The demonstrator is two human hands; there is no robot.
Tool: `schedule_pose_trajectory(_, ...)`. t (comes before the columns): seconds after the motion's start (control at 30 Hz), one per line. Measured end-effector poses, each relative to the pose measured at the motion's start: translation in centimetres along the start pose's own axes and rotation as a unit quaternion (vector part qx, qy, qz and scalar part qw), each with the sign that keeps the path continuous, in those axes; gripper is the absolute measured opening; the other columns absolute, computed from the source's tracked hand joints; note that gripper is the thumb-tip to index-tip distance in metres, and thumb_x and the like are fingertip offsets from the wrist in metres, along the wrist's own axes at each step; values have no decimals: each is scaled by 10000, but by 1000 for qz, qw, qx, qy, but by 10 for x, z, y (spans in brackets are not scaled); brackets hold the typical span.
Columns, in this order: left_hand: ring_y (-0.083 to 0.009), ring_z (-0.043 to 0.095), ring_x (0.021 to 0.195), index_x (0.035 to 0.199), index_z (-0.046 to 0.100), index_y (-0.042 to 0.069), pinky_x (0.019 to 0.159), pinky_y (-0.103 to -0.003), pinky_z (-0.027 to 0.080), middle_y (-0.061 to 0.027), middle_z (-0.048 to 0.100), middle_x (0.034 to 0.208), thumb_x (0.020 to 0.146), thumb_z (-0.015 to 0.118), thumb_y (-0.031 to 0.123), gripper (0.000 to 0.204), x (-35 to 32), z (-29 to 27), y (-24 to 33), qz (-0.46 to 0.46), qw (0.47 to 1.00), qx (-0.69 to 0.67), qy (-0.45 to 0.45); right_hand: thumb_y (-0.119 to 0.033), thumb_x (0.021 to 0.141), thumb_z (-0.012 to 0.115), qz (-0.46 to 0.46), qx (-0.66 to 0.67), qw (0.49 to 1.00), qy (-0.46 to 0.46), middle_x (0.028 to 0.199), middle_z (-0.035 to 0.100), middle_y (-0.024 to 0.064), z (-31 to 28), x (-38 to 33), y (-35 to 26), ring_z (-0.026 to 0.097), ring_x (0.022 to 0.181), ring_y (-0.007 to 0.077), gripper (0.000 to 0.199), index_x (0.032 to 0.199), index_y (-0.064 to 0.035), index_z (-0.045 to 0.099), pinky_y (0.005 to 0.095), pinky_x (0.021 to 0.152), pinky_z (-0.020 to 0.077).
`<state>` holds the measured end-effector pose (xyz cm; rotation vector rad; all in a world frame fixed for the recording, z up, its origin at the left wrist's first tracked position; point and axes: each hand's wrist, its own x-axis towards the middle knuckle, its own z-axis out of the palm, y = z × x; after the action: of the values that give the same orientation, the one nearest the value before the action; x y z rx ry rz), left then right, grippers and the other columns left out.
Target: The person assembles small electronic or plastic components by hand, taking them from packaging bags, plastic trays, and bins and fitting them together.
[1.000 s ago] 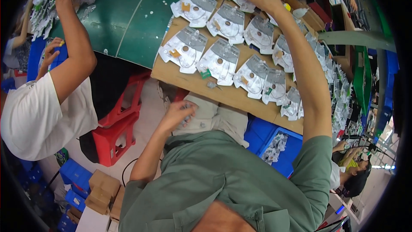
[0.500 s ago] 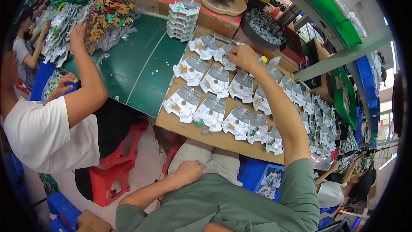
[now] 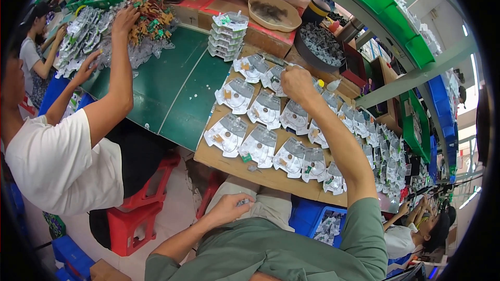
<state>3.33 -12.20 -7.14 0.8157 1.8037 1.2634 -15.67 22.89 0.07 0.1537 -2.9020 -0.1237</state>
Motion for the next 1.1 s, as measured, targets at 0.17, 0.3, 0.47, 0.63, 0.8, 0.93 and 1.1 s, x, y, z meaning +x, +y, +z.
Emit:
schedule_pose_trajectory(0.17, -23, 525, 573, 1095, 665, 67, 439, -206, 421, 2, 646, 790, 929, 623, 220, 229, 7, -32, 46, -133, 952, -275, -15, -100, 723, 624, -105, -148, 983, -11, 866, 649, 141, 11, -7, -13, 610, 905, 279, 129, 781, -26, 713, 352, 751, 502)
schedule_pose_trajectory(0.3, -37, 520, 563, 1116, 646, 36, 440, -211, 425, -17, 653, 813, 934, 622, 203, 248, 16, -37, 51, -110, 941, -319, 12, -97, 728, 623, -129, -177, 976, -18, 877, 646, 140, 13, -9, -22, 609, 911, 276, 129, 783, -25, 715, 361, 740, 503)
schedule_pose_trajectory(0.47, -42, 526, 564, 1125, 636, 21, 440, -215, 426, -44, 661, 827, 937, 620, 204, 263, 22, -38, 46, -111, 934, -340, 24, -137, 741, 614, -33, -70, 997, -5, 796, 669, 164, 11, -6, -20, 651, 837, 319, 151, 714, -14, 696, 395, 718, 527)
schedule_pose_trajectory(0.63, -67, 528, 545, 1122, 617, -5, 415, -224, 401, -81, 638, 834, 954, 597, 165, 240, 25, -39, 42, -106, 914, -390, 25, -215, 798, 612, 149, 165, 975, -14, 782, 688, 190, 20, -4, 4, 667, 754, 358, 224, 761, -22, 722, 443, 690, 523)
schedule_pose_trajectory(0.8, -82, 504, 521, 1129, 599, -12, 396, -218, 375, -105, 630, 863, 957, 580, 159, 243, 24, -41, 35, -97, 881, -461, 29, -230, 770, 608, 152, 202, 967, -29, 776, 672, 228, 16, -3, 4, 659, 745, 385, 234, 788, -36, 737, 470, 723, 522)
schedule_pose_trajectory(0.93, -85, 503, 523, 1124, 599, -12, 391, -214, 372, -108, 628, 865, 957, 577, 155, 237, 24, -41, 34, -86, 876, -473, 40, -251, 763, 626, 99, 145, 984, -35, 811, 685, 225, 4, 1, -4, 661, 793, 386, 252, 787, -28, 742, 471, 747, 519)
schedule_pose_trajectory(1.1, -86, 502, 523, 1130, 593, -11, 383, -215, 369, -112, 628, 872, 958, 576, 158, 242, 20, -38, 32, -91, 863, -496, 22, -318, 791, 647, 133, 168, 977, 25, 863, 687, 226, -6, 10, -8, 659, 858, 377, 314, 805, -16, 733, 469, 757, 516)
